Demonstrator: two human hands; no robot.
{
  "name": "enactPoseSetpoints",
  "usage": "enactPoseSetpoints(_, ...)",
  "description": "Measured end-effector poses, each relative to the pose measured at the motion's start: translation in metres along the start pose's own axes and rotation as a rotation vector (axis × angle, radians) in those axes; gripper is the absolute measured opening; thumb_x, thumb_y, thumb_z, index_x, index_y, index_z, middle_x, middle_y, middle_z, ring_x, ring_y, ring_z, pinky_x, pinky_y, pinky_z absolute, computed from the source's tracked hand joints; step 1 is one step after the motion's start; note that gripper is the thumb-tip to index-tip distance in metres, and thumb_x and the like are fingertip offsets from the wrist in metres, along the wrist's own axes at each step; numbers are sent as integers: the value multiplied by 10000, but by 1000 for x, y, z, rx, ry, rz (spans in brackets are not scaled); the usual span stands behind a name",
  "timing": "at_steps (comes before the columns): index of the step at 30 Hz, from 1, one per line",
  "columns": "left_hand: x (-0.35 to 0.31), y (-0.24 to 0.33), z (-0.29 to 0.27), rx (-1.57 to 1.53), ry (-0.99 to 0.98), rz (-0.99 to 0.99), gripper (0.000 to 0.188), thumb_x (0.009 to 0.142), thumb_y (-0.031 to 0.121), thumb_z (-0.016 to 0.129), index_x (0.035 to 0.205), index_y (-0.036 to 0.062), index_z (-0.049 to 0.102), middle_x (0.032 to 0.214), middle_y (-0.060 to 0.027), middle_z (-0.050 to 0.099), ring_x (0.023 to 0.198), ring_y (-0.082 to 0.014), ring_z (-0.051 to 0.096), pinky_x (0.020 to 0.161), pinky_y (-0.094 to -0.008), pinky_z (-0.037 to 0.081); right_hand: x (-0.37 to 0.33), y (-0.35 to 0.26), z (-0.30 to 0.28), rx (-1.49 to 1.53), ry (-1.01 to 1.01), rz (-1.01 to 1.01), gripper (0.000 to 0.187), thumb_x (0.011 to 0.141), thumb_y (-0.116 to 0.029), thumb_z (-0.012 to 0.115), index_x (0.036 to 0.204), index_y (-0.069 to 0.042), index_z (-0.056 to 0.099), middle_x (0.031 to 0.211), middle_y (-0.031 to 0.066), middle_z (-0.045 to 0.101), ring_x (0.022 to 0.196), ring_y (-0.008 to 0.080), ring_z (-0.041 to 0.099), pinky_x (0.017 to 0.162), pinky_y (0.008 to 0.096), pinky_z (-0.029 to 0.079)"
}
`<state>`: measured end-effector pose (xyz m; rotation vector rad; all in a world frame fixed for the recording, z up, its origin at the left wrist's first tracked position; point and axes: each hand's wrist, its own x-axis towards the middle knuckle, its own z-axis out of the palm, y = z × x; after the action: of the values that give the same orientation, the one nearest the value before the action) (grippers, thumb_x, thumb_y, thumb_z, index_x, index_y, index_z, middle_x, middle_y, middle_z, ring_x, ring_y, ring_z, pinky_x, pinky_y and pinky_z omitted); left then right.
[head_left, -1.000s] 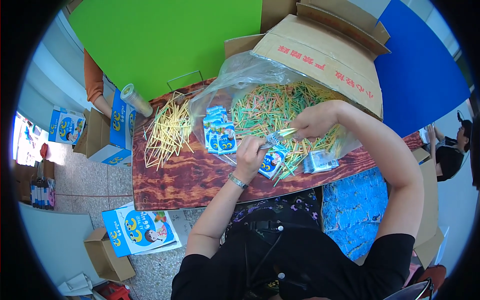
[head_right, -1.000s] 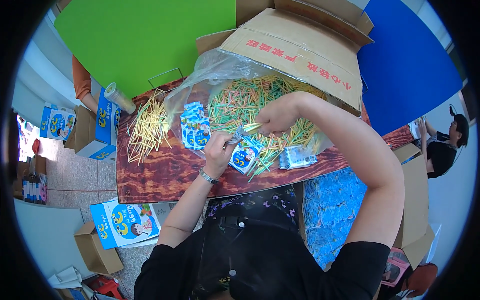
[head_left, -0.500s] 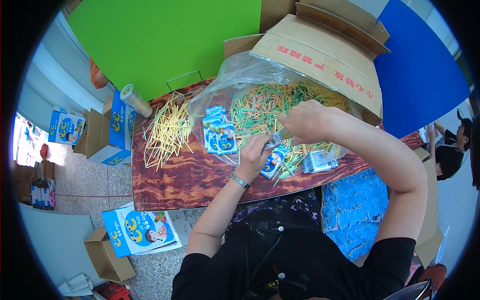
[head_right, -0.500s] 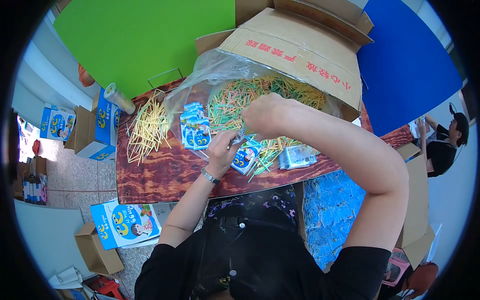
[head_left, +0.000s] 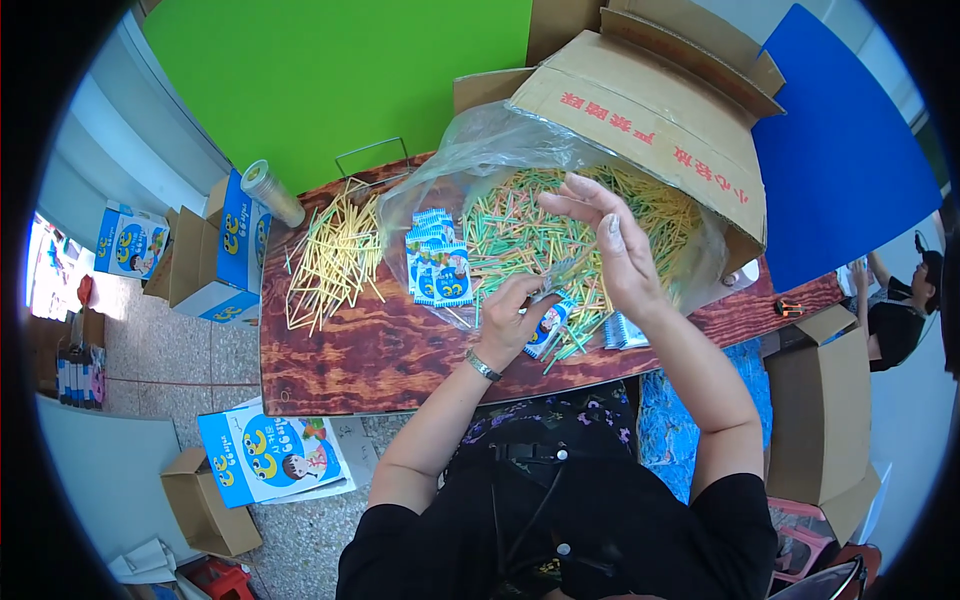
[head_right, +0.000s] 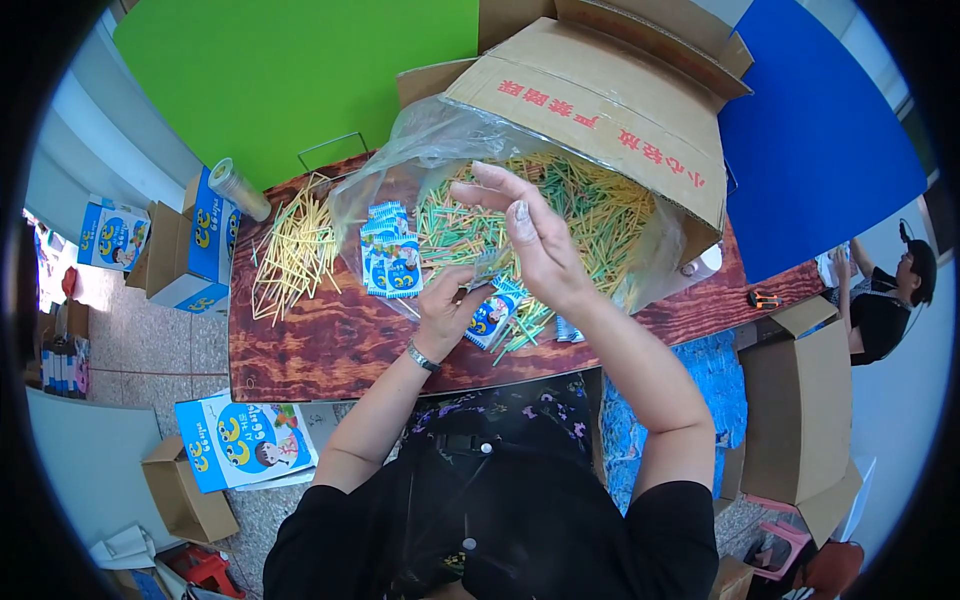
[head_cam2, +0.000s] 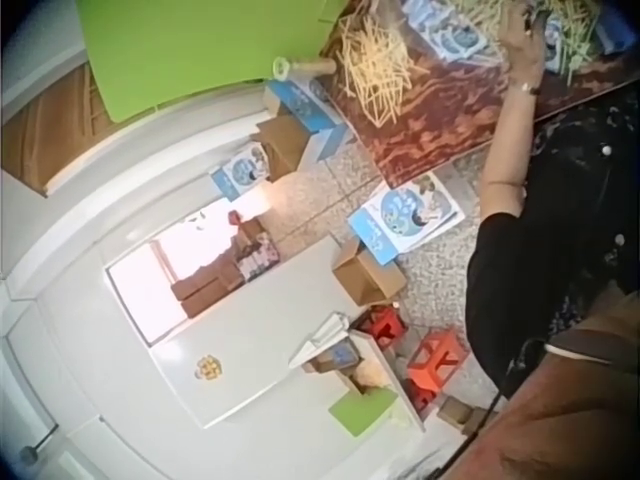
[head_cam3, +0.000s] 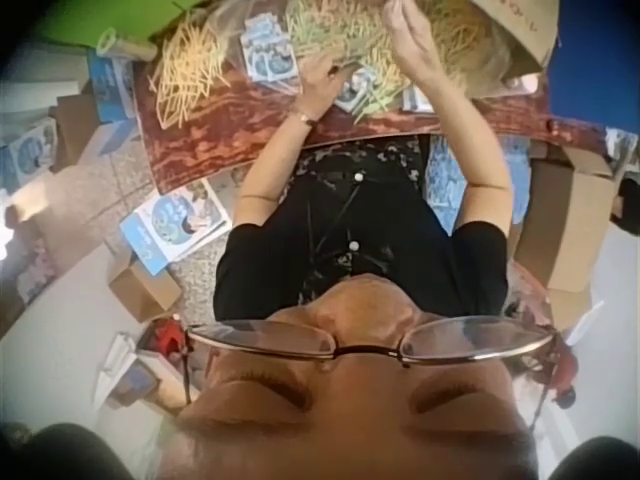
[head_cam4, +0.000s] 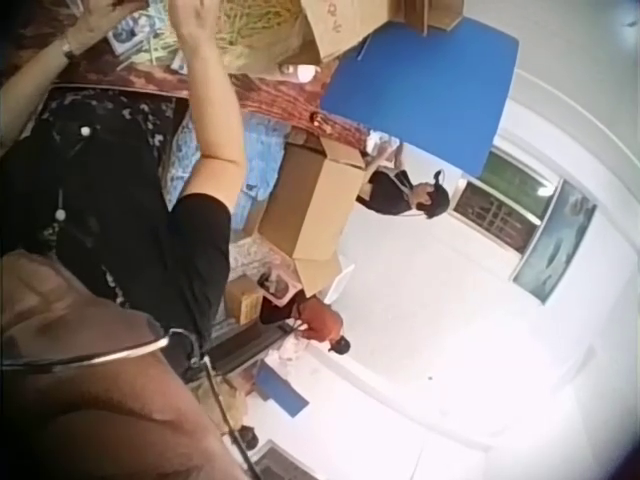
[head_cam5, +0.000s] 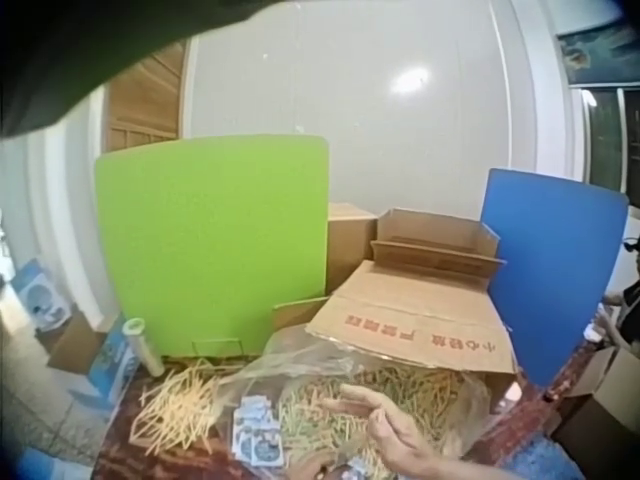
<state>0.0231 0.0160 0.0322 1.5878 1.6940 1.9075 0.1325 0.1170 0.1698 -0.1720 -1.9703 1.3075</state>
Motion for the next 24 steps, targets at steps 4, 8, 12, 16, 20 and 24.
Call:
enactPoseSetpoints(4, 0, -4, -1, 40, 23, 52, 284, 716, 48, 807, 946, 5, 647, 894, -115, 664, 724, -219, 656, 595, -299, 515, -4, 13, 2, -211, -98, -13, 532, 1044, -374, 276, 1408, -8, 405, 1408, 162, 475, 1357, 277, 373, 1139, 426, 234)
enactPoseSetpoints(8, 1, -3, -3, 20, 38, 82, 289, 715, 54, 808, 954, -2, 654, 910, -116, 667, 731, -209, 659, 602, -296, 521, -13, 18, -6, -813, -242, -137, 588, 1004, -428, 335, 1423, -22, 409, 1423, 175, 436, 1363, 332, 339, 1124, 438, 252)
enactPoseSetpoints(12, 6, 8, -12, -3, 11, 44, 305, 719, 42, 797, 983, -9, 653, 934, -119, 671, 739, -189, 663, 606, -285, 523, -15, 20, -20, -616, -195, -117, 620, 968, -424, 440, 1436, -21, 385, 1421, 187, 429, 1329, 350, 375, 1106, 451, 273)
enactPoseSetpoints(16, 3, 5, -18, 4, -14, 6, 281, 766, 48, 751, 1018, -12, 641, 961, -132, 668, 776, -197, 666, 626, -292, 521, -28, 32, -8, -787, -449, -99, 725, 904, -385, 583, 1490, -76, 287, 1422, 177, 437, 1223, 365, 478, 1028, 480, 360)
enactPoseSetpoints(20, -9, -5, -29, 20, -107, -80, 223, 873, 81, 638, 1072, -16, 614, 945, -139, 622, 842, -278, 634, 713, -346, 500, -32, 48, 10, -827, -515, -150, 747, 863, -248, 669, 1484, -77, 290, 1335, 187, 508, 1067, 348, 582, 942, 451, 445)
enactPoseSetpoints(24, -30, -24, -67, 171, -122, -390, 202, 964, 149, 534, 1067, 11, 639, 928, -125, 586, 862, -279, 599, 775, -356, 476, -35, 71, -4, -447, -219, 160, 622, 861, -178, 665, 1416, -85, 399, 1197, 186, 600, 918, 326, 631, 795, 425, 515)
